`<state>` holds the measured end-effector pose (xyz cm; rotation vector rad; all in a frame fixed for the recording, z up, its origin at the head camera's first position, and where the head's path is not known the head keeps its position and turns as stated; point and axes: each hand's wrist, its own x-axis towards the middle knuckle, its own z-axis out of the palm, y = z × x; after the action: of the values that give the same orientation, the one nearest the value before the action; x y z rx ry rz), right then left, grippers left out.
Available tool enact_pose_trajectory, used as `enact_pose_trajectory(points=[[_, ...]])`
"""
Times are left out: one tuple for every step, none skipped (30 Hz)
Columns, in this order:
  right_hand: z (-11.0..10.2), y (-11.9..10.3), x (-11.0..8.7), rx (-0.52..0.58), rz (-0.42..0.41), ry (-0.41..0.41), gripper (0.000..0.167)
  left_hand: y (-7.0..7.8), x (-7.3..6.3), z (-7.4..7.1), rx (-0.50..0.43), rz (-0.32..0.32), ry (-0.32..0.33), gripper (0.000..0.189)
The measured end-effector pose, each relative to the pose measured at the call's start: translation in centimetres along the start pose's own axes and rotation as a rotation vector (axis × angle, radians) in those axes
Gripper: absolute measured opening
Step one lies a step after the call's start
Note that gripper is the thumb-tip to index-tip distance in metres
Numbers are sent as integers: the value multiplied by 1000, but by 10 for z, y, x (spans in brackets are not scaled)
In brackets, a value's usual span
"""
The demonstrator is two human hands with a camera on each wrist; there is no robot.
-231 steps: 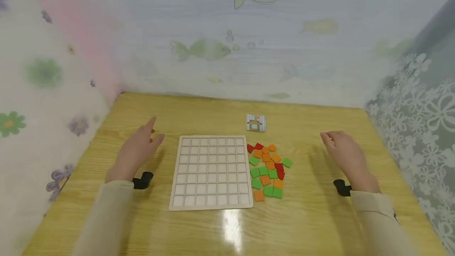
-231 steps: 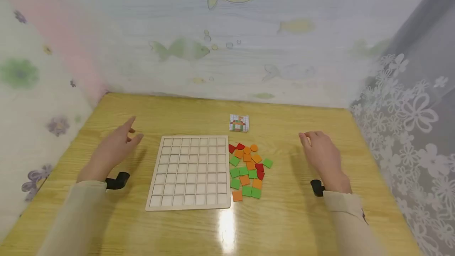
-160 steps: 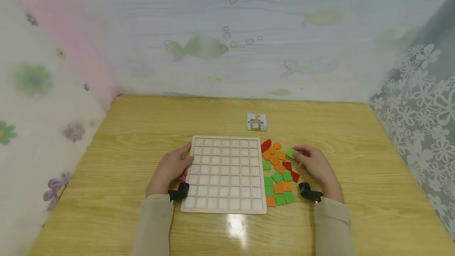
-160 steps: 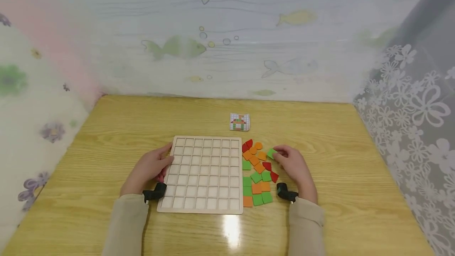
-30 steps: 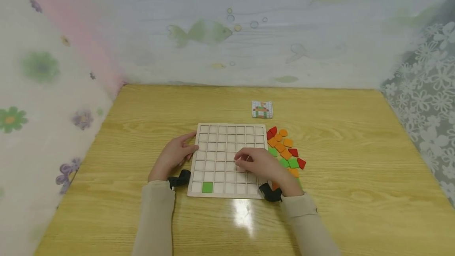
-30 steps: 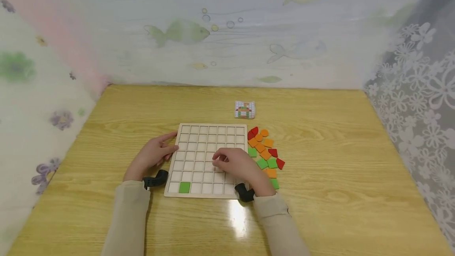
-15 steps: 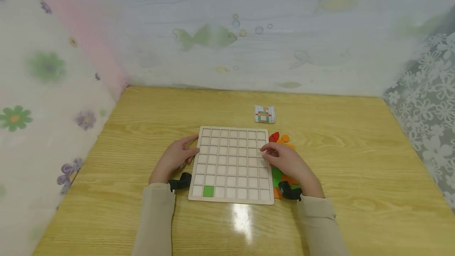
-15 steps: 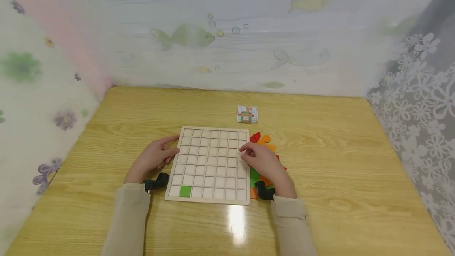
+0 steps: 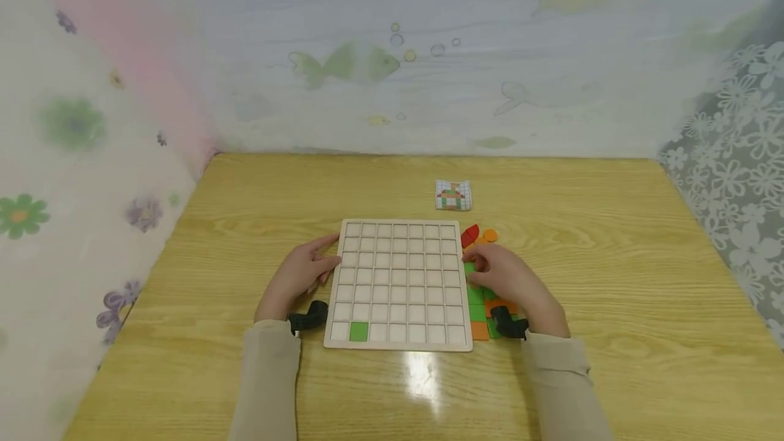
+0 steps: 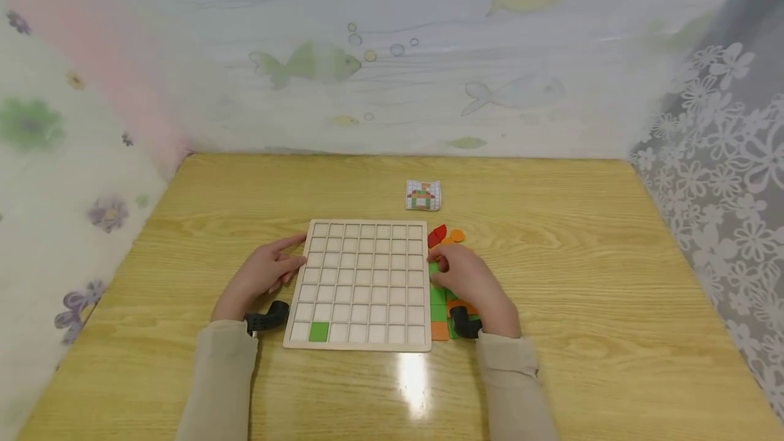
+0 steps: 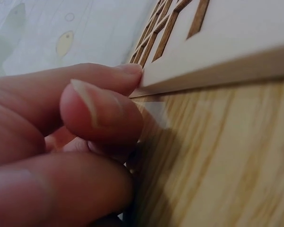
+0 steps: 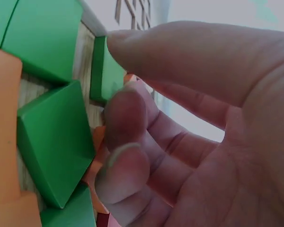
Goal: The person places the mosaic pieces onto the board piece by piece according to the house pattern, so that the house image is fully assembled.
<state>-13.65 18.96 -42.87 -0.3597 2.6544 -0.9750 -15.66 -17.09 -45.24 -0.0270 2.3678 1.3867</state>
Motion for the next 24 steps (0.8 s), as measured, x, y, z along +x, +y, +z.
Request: enact_pose_trajectory(points=[[1,0,0,-7,6,0,24,-1,0,0,-6,-1,1,50],[1,0,1,-16,12,1,24,-2,0,0,-11,-2,1,50],[1,1,1,-24,17,5,24,-2,1,0,-15,-4,1,50],[2,1,1,-34,20,9,24,-2,1,0,-20,-2,-1,50],[2,1,2,-44,21,14,24,-2,1,0,-26,-2,-2,49],[2,2,2,-52,23,18,24,-2,1,1,-31,-1,-3,49],[2,2,2,-59,24,21,24,-2,1,1,-39,-4,-2,49],[2,2,2,-64,24,23,24,-1,1,1,-42,-5,-2,49],[2,1,2,-66,25,25,23,-1,1,1,-46,-5,-2,49],[2,1,1,-68,26,24,23,-1,1,1,-46,-5,-1,49],[2,1,1,-70,26,23,23,0,0,1,-47,-8,0,49],[2,1,1,-69,28,21,24,0,0,1,-48,-12,1,49],[2,1,1,-68,29,18,24,0,0,1,-47,-17,4,49],[2,1,1,-62,31,16,23,0,-1,1,-46,-18,4,50],[2,1,1,-57,33,15,23,0,-1,1,-45,-18,5,50],[2,1,1,-53,32,15,23,0,-1,1,-44,-18,6,50],[1,1,1,-48,33,17,22,0,-1,0,-45,-17,7,50],[1,1,1,-42,34,21,21,0,-1,0,-47,-14,8,49],[0,1,1,-39,29,22,20,0,-1,0,-46,-11,7,49],[-1,1,1,-34,29,25,20,1,-2,0,-47,-6,4,49],[-1,1,1,-36,29,26,19,1,-2,0,-47,-4,6,49],[-1,1,1,-35,31,27,18,1,-2,1,-46,-5,4,49],[-2,1,1,-34,33,26,18,1,-2,1,-46,-7,3,49],[-2,1,1,-34,35,26,17,0,-1,1,-45,-9,3,49]])
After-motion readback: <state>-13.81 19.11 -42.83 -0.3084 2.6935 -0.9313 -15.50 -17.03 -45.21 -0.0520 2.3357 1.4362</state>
